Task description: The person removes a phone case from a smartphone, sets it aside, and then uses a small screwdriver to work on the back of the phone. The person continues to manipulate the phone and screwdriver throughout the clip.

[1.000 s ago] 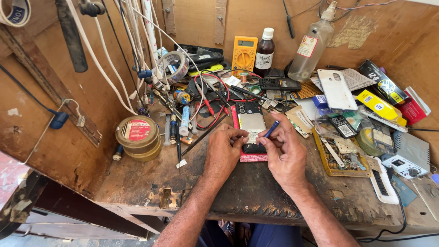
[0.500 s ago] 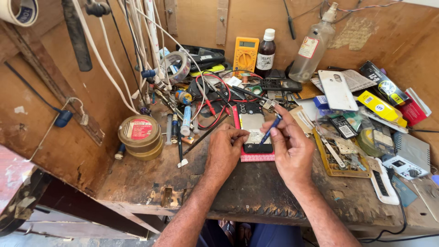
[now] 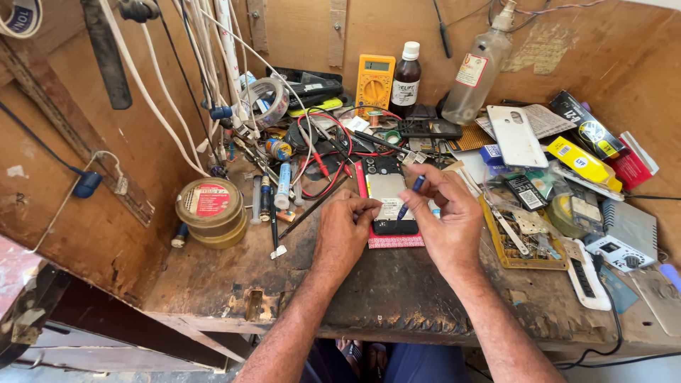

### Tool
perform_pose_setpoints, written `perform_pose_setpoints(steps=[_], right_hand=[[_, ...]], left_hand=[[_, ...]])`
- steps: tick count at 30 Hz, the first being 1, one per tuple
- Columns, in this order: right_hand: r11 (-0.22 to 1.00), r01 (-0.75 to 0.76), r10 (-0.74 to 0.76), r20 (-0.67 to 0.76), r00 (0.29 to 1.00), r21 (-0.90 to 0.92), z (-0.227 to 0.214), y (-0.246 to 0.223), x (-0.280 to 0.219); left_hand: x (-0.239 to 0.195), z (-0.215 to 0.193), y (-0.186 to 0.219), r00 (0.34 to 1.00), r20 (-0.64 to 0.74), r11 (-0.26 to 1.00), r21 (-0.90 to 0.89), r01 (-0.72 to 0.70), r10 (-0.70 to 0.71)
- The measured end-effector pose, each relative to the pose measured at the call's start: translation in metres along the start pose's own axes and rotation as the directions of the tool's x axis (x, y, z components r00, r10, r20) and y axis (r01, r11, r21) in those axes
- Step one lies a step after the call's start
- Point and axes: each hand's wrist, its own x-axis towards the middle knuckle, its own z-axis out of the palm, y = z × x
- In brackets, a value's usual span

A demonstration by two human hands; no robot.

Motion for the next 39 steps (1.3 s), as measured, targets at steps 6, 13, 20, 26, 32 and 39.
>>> perform_pose_setpoints(steps=[6,13,20,26,32,39], right_hand=[[0.996,-0.067,0.066,0.019,0.998,0.053,0.002,0.001,0.000],[0.998,-0.066,0.067,-0.033,0.997,0.025,0.000,0.004,0.001],[0.995,-0.005,0.001,-0.041,0.999,-0.103,0.002,0.000,0.002],[0.996,-0.067,0.068,0.010,0.998,-0.067,0.004,-0.007,0.001],[0.994,-0.040,0.039,-0.009,0.999,-0.102,0.004,-0.002,0.000],[0.992,-0.077,0.080,0.034,0.996,-0.100,0.002,0.003,-0.004]], left_hand=[[0.001,-0.001,-0.001,1.000,0.005,1.000,-0.002,0.019,-0.019],[0.001,0.001,-0.001,1.000,0.006,1.000,-0.003,0.012,-0.012],[0.000,0.000,0.001,1.000,0.002,1.000,0.022,0.000,0.000],[0.001,-0.003,0.006,0.998,0.040,0.999,0.000,0.042,-0.042],[-0.001,-0.003,0.005,0.958,0.005,0.953,0.103,-0.285,0.286],[-0.001,0.000,-0.002,0.976,0.153,0.978,0.119,-0.174,0.155]])
